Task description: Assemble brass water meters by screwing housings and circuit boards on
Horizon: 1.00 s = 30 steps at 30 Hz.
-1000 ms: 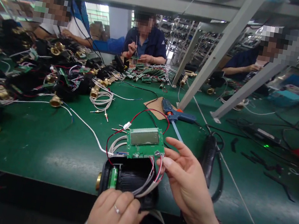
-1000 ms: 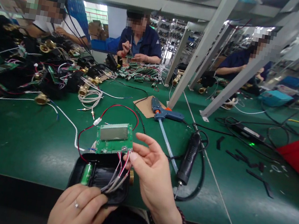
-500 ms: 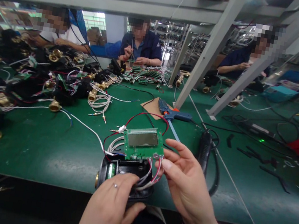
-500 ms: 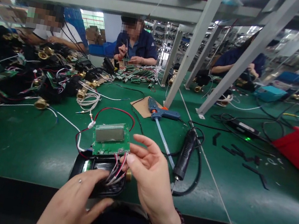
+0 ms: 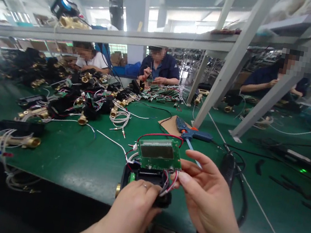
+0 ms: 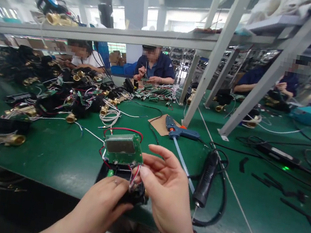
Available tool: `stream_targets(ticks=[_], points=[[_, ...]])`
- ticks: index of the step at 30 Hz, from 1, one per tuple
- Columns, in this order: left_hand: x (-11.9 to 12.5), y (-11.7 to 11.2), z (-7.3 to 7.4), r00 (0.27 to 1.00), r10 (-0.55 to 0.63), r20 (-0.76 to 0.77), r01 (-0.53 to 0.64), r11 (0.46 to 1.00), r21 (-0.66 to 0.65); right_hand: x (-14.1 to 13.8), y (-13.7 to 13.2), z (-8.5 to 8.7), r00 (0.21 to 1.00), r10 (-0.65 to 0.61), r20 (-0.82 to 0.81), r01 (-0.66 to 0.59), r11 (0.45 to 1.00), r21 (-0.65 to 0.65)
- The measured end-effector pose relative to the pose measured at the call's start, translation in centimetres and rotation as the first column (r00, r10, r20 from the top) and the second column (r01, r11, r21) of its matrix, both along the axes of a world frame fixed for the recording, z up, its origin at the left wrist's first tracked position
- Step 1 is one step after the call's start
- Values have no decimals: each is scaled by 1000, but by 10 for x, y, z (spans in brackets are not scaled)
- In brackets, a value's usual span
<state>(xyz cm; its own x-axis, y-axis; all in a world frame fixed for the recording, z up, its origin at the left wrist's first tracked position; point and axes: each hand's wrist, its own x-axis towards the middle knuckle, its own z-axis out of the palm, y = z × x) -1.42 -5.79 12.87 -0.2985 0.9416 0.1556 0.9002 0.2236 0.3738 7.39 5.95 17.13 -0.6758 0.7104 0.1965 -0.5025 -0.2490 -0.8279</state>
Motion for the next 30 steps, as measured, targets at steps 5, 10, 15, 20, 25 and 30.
stream_targets(ticks=[5,10,15,20,25,30], points=[[-3,0,-11,1000,8,-24,-6,996,87,-3,2,0,1000,-9,-12,8,998,-61],[-3,-1,-16,998,34,-47,-23,978,208,-3,6,-1,1000,-10,2,10,993,-116],[0,-2,-12,997,75,14,-76,982,175,-6,13,-10,999,14,30,-10,991,-133],[1,0,-8,994,84,67,-88,995,49,-8,15,-17,986,165,21,-164,985,-57],[-15,0,5,941,212,263,-249,961,117,-13,33,-49,993,-82,83,79,996,46],[-29,-5,30,771,121,626,-385,871,306,-25,40,-89,964,-101,244,123,989,-79]])
